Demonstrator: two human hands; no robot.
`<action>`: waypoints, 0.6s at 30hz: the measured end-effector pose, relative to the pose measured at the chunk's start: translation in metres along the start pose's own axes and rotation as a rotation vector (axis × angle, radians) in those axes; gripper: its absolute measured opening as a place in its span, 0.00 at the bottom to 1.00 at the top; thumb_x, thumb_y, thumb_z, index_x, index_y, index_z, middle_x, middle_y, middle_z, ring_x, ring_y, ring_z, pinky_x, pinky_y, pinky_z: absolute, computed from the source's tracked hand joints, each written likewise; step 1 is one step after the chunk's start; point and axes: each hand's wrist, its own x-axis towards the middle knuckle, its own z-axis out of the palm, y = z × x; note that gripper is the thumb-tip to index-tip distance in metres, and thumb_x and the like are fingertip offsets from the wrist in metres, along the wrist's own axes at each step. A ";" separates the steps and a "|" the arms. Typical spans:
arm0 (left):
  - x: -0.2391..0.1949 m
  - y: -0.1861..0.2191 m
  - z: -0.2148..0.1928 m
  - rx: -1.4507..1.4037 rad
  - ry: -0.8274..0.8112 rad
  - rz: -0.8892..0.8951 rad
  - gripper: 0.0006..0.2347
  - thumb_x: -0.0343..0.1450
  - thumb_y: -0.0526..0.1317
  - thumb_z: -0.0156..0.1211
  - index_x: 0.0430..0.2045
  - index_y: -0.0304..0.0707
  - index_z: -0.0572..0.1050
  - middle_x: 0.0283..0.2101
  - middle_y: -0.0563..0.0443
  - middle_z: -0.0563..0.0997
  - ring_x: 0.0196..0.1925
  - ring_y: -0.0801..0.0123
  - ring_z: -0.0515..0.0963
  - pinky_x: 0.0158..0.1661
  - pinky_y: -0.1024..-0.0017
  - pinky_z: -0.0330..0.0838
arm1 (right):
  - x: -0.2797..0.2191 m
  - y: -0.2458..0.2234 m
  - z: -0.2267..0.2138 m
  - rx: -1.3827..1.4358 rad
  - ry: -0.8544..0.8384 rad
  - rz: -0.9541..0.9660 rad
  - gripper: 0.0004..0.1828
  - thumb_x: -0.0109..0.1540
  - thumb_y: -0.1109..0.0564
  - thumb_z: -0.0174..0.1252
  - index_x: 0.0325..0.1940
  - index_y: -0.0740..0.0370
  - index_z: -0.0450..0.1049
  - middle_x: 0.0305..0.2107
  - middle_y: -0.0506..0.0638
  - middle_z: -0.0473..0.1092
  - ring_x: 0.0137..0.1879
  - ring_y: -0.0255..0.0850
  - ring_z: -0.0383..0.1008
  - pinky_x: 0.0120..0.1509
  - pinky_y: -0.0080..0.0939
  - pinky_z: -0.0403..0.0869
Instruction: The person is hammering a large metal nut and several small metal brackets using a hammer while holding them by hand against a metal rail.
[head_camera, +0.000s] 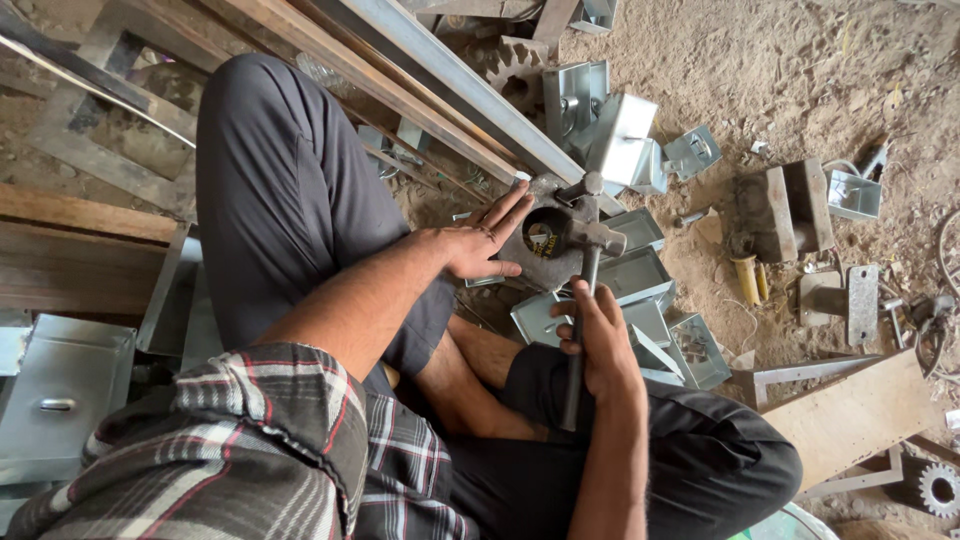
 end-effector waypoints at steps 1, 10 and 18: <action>0.004 -0.003 0.003 0.003 0.020 0.029 0.49 0.73 0.62 0.55 0.71 0.41 0.21 0.76 0.47 0.15 0.80 0.50 0.28 0.75 0.56 0.37 | 0.001 -0.001 0.000 0.058 -0.003 -0.017 0.18 0.70 0.45 0.48 0.55 0.61 0.67 0.22 0.43 0.67 0.22 0.27 0.61 0.23 0.28 0.59; 0.002 -0.003 0.008 -0.082 0.084 0.049 0.49 0.71 0.60 0.57 0.73 0.45 0.23 0.77 0.50 0.16 0.81 0.46 0.34 0.74 0.54 0.42 | -0.055 -0.071 0.025 -0.541 0.515 -0.837 0.23 0.74 0.45 0.43 0.65 0.63 0.64 0.18 0.48 0.64 0.17 0.31 0.57 0.18 0.34 0.57; -0.013 0.032 -0.025 -0.012 -0.137 -0.252 0.47 0.70 0.64 0.51 0.76 0.55 0.24 0.80 0.60 0.16 0.75 0.44 0.58 0.71 0.37 0.50 | -0.019 -0.044 0.000 -0.876 0.888 -1.334 0.17 0.80 0.59 0.34 0.66 0.79 0.54 0.50 0.62 0.68 0.40 0.45 0.72 0.40 0.40 0.74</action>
